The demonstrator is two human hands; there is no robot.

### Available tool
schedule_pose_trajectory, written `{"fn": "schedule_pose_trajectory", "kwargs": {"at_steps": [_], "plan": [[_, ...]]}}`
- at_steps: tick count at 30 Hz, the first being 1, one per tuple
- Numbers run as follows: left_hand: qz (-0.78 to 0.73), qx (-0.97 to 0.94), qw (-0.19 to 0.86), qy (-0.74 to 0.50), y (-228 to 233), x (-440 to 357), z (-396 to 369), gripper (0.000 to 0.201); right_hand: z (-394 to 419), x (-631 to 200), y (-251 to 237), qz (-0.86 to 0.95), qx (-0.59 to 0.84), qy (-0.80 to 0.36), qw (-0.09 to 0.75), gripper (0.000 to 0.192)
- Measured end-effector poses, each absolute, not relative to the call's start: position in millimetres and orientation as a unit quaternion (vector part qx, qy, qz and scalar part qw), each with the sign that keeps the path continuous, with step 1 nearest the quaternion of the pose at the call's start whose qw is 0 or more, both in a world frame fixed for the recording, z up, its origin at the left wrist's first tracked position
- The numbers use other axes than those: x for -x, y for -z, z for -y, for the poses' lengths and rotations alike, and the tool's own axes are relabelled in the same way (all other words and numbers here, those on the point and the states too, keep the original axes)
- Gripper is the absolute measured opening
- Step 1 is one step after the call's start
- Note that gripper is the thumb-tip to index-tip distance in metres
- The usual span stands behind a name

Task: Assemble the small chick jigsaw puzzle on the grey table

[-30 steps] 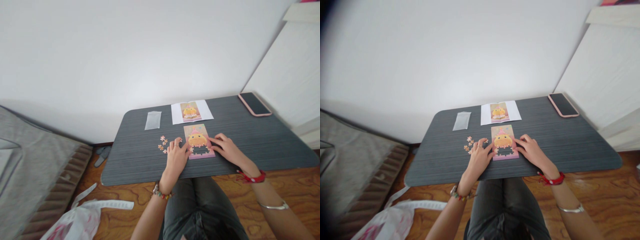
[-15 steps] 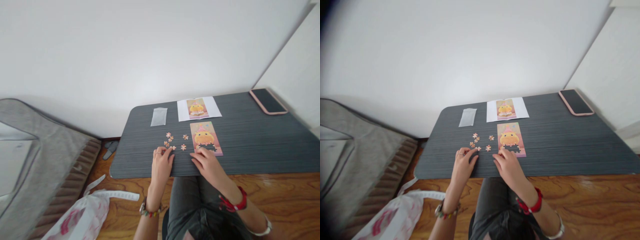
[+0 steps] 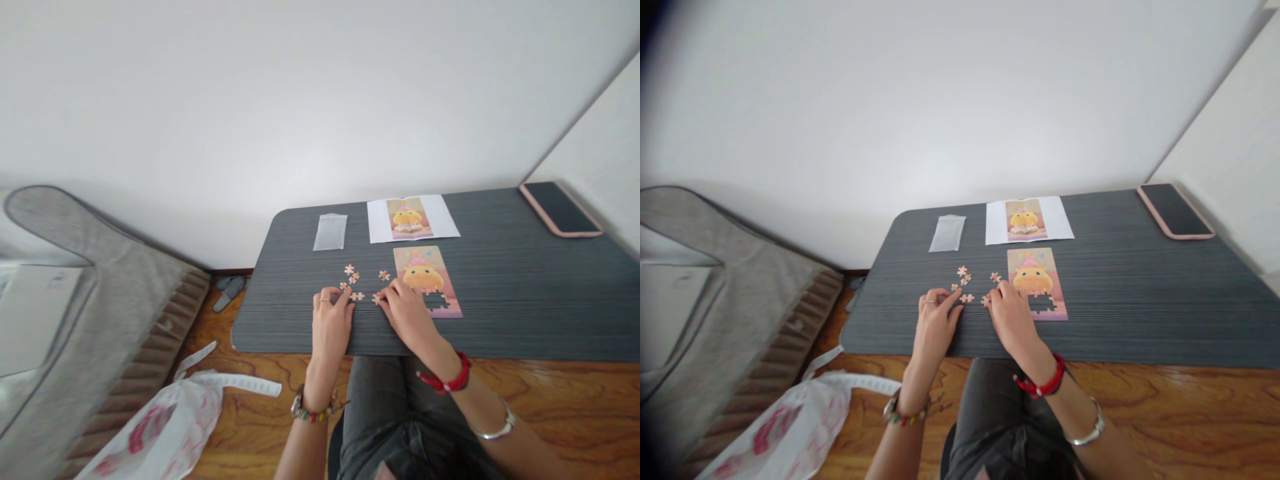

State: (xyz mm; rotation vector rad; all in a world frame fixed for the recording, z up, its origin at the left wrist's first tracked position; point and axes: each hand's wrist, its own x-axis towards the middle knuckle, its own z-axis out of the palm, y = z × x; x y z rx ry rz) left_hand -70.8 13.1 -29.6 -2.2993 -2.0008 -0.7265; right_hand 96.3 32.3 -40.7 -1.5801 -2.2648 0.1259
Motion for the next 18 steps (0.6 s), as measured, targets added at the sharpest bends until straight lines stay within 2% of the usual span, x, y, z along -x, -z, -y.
{"fn": "schedule_pose_trajectory", "kwargs": {"at_steps": [8,18], "plan": [[0.616,0.753,-0.021,0.230,24.2,67.9,-19.7,0.004,-39.7,-87.4,33.6,0.819,0.548,-0.048,0.165,0.013],[0.579,0.771,-0.044,0.263,28.8,71.0,-10.5,0.004,-31.9,-82.6,26.7,0.854,0.479,-0.085,0.185,0.015]]}}
